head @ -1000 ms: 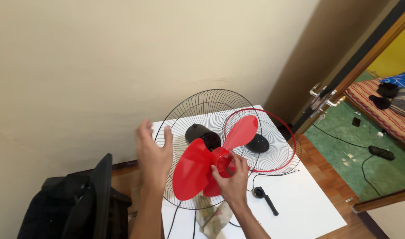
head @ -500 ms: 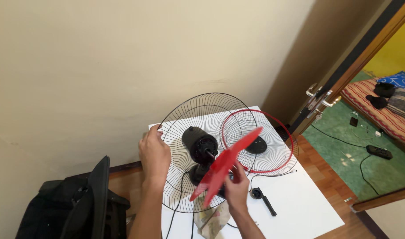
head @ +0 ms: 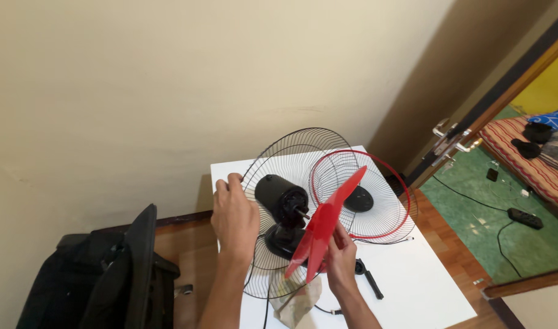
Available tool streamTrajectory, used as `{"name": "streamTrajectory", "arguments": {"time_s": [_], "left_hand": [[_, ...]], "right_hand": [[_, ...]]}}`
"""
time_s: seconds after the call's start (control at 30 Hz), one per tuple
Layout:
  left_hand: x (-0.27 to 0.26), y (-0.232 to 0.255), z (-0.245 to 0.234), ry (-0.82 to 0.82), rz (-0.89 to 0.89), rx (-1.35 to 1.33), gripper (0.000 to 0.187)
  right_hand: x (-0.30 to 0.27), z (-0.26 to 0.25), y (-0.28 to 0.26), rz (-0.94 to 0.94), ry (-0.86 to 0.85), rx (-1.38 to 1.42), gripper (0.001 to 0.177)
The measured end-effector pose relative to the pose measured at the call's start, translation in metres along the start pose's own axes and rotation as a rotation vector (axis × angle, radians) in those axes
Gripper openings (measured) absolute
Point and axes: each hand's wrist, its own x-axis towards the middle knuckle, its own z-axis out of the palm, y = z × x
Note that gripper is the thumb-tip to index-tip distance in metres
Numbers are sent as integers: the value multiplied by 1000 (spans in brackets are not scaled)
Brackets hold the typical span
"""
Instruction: The person disassembles a red electric fan by removing the front grille and fan blades, then reassembles it by reattaching the blades and securing the front grille with a screwdriver. The process is performed on a white table in a room with a bed and mirror visible in the background.
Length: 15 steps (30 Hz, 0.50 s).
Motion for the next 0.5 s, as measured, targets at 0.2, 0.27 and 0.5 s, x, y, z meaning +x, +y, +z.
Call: {"name": "streamTrajectory", "arguments": {"time_s": [0.2, 0.27, 0.5], "left_hand": [[1, -8, 2, -10, -19, -32, 36], [3, -12, 1, -22, -31, -34, 36], [3, -9, 0, -39, -67, -15, 34]], "right_hand": [[-9, 23, -4, -79, 31, -87, 67], [-9, 27, 1, -199, 46, -150, 66], [-8, -2, 22, -154, -29, -6, 64]]}}
